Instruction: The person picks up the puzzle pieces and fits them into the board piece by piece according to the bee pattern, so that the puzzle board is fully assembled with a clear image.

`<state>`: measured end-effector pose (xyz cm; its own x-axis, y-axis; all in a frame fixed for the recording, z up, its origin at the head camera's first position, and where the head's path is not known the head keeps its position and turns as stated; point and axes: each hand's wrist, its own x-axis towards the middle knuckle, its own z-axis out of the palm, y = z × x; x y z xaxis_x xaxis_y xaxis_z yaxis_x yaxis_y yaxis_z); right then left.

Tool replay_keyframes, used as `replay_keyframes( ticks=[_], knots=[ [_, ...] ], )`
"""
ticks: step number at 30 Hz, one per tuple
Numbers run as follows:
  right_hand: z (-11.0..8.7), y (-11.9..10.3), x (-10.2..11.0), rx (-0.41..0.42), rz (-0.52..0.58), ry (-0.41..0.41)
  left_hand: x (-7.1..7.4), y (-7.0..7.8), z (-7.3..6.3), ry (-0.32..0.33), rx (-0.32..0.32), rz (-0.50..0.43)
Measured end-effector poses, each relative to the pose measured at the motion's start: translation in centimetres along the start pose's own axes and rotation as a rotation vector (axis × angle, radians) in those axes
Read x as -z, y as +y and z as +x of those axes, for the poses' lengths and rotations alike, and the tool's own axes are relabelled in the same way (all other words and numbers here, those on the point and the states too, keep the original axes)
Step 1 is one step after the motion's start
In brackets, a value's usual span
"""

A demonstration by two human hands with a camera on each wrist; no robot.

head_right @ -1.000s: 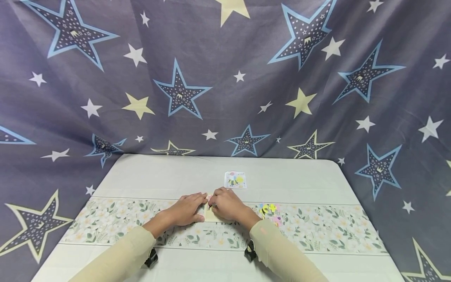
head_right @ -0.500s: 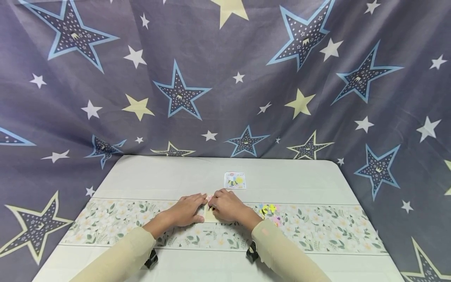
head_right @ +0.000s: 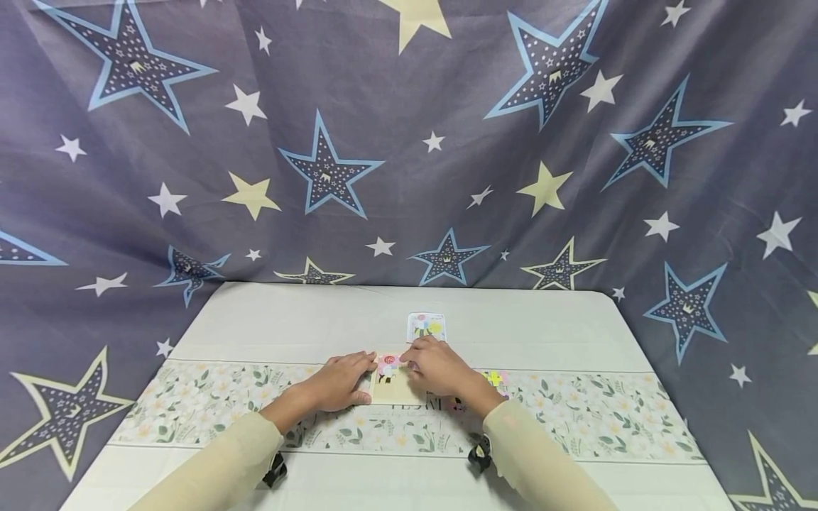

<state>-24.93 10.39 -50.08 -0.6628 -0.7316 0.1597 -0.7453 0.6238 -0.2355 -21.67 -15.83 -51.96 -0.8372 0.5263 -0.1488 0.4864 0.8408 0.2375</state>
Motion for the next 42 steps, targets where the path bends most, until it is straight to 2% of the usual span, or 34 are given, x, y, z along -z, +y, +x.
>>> replay_keyframes(
  ticks=[8,14,20,25,29,34,42],
  knots=[
    [-1.9,1.5,1.2,-0.058,0.015,-0.035,0.0,0.1,-0.1,0.001,-0.003,-0.011],
    [-3.7,2.9,2.1,-0.093,0.033,-0.024,0.0,0.1,-0.1,0.007,-0.006,-0.001],
    [-5.2,4.2,2.3,-0.165,0.049,-0.050,0.1,0.0,0.0,0.010,-0.007,-0.005],
    [-6.4,5.1,2.3,-0.192,0.065,-0.070,0.1,0.0,-0.1,0.009,-0.008,-0.009],
    [-7.6,5.8,2.3,-0.198,0.076,-0.091,-0.1,0.1,-0.1,0.009,-0.009,-0.004],
    [-8.9,6.4,2.5,-0.154,0.068,-0.087,-0.1,0.1,-0.1,0.007,-0.007,-0.004],
    [-9.8,7.1,2.3,-0.140,0.009,-0.081,-0.1,0.0,-0.1,0.009,-0.010,-0.003]
  ],
)
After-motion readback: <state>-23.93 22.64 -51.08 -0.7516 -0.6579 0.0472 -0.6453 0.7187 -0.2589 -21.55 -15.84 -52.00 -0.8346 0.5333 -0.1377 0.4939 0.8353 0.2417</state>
